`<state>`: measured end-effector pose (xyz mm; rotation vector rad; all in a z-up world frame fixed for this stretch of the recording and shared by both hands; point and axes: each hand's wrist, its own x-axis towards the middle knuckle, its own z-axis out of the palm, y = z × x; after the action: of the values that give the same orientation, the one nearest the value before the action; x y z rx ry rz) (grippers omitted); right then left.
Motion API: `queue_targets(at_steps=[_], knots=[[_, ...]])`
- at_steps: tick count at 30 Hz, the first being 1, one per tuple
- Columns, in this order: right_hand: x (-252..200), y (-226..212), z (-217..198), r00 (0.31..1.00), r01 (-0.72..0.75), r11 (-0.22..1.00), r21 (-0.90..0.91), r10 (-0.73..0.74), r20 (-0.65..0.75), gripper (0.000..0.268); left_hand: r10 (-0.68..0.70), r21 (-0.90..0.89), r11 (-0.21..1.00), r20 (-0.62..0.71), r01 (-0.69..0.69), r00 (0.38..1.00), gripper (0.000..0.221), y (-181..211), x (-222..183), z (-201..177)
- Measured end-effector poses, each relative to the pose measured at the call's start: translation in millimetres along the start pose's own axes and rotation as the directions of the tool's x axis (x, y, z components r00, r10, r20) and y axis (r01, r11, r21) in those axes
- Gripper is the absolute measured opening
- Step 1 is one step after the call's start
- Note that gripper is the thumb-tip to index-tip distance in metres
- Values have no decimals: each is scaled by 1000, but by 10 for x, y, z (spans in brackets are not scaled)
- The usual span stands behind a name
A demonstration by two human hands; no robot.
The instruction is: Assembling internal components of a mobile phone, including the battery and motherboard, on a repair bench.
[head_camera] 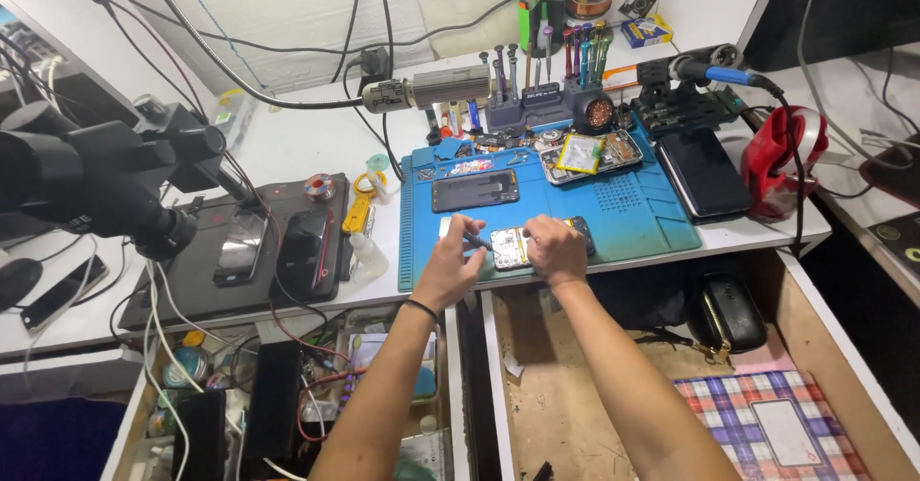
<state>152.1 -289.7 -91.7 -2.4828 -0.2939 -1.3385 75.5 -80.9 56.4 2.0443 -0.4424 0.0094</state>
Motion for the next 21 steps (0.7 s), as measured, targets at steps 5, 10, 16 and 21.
queue_targets(at_steps=[5,10,16,21], knots=[[26,-14,-14,1000,6,1000,-2,-6,-4,18,59,48,997,62,-62,996,28,48,30,29],[26,-33,-42,1000,1,1000,26,-2,17,17,106,130,985,88,-117,990,27,87,145,107],[62,-25,-48,1000,14,1000,18,-15,11,16,112,182,975,99,-129,989,24,233,224,106],[-3,3,2,1000,1,997,78,-3,23,18,123,279,949,107,-149,987,25,191,226,156]])
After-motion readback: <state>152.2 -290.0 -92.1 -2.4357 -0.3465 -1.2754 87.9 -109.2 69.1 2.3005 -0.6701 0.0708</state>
